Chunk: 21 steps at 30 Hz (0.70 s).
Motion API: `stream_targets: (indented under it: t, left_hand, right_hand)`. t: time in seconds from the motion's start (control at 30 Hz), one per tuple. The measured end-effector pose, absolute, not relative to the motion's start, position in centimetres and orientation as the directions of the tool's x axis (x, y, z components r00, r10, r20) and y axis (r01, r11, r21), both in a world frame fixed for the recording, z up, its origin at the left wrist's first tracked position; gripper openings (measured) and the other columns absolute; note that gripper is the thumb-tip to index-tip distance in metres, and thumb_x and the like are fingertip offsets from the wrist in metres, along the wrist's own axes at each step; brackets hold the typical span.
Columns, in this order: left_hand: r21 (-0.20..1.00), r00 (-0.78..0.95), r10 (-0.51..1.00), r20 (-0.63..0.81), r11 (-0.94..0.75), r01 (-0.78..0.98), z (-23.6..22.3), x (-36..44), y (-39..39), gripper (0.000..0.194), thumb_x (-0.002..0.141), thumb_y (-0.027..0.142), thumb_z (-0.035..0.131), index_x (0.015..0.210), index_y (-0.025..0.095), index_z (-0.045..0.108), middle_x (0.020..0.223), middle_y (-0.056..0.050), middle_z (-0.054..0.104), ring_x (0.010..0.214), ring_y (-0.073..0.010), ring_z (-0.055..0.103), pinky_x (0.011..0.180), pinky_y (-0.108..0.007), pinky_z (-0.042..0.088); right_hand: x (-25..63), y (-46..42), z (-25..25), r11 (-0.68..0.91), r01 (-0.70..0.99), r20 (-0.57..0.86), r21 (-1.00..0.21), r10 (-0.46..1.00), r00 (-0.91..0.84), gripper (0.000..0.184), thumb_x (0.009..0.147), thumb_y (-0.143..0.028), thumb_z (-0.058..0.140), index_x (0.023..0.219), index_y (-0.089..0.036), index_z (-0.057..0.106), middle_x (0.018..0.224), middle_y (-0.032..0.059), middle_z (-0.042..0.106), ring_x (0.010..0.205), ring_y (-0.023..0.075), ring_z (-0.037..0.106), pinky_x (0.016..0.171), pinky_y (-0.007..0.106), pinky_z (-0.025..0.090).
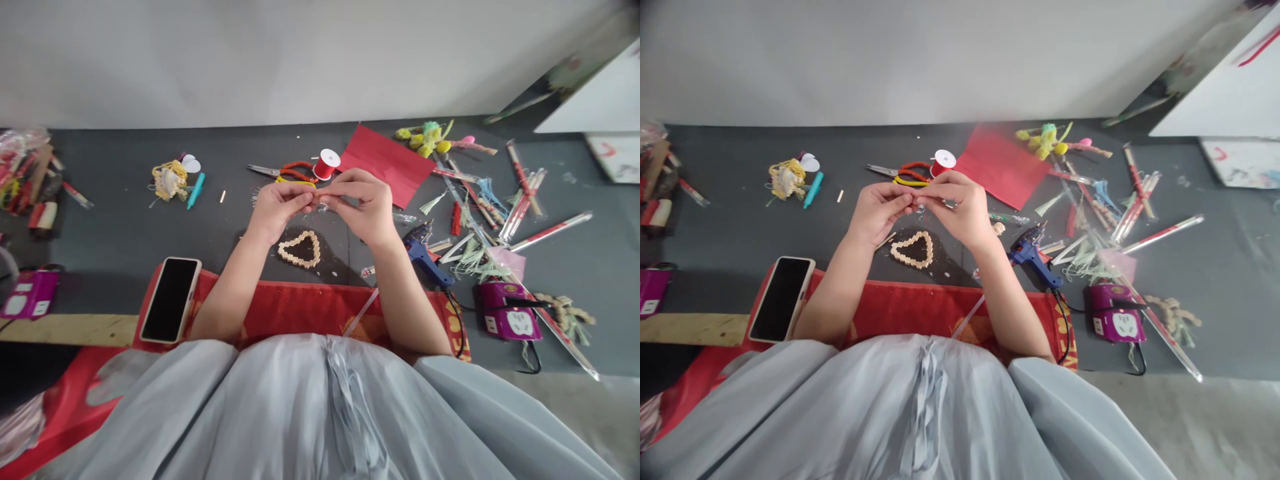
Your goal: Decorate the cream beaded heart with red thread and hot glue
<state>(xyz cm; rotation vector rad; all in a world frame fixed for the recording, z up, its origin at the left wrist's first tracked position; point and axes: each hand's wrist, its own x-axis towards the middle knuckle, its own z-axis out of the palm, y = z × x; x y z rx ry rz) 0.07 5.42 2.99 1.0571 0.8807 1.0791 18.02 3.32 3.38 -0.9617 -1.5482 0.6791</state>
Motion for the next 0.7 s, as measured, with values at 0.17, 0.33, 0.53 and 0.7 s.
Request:
stream_targets:
  t: [0.17,0.33,0.53,0.7]
  left_hand:
    - [0.985,0.249,0.968,-0.035,0.075,-0.153,4.1,0.4,4.7,0.044,0.057,0.051,0.096,0.077,0.016,0.077,0.070,-0.004,0.077,0.061,-0.0099,0.068,0.057,-0.020,0.053]
    - [0.976,0.265,0.953,-0.144,0.181,-0.118,5.0,0.4,4.3,0.039,0.054,0.046,0.094,0.071,0.017,0.074,0.065,-0.002,0.074,0.042,-0.0032,0.047,0.043,-0.019,0.037]
    - [0.963,0.370,0.904,-0.215,0.259,-0.074,5.7,0.0,4.0,0.036,0.053,0.041,0.095,0.067,0.017,0.074,0.060,-0.001,0.071,0.040,-0.0027,0.043,0.040,-0.020,0.028]
    - [0.967,0.409,0.885,-0.221,0.255,-0.029,5.6,0.0,4.1,0.036,0.058,0.042,0.094,0.072,0.016,0.074,0.066,-0.002,0.071,0.046,-0.0044,0.047,0.043,-0.021,0.033]
  right_hand:
    - [17.7,3.6,2.8,0.505,0.150,0.514,-0.850,0.857,0.027,0.012,0.080,-0.024,0.080,0.083,-0.034,0.085,0.081,0.0002,0.072,0.077,0.0171,0.064,0.071,0.035,0.054]
    - [17.4,3.6,2.6,0.531,0.070,0.533,-0.845,0.846,0.020,0.015,0.079,-0.021,0.081,0.084,-0.035,0.085,0.081,0.0000,0.071,0.075,0.0162,0.063,0.068,0.035,0.053]
    - [18.0,3.3,3.3,0.519,0.142,0.509,-0.843,0.854,-0.105,0.010,0.082,-0.035,0.081,0.075,-0.028,0.080,0.081,0.0019,0.070,0.076,0.0168,0.064,0.072,0.035,0.056]
    - [17.9,3.1,3.6,0.479,0.172,0.473,-0.861,0.878,-0.079,0.018,0.084,-0.039,0.077,0.073,-0.025,0.075,0.081,0.0025,0.070,0.077,0.0161,0.063,0.071,0.034,0.055]
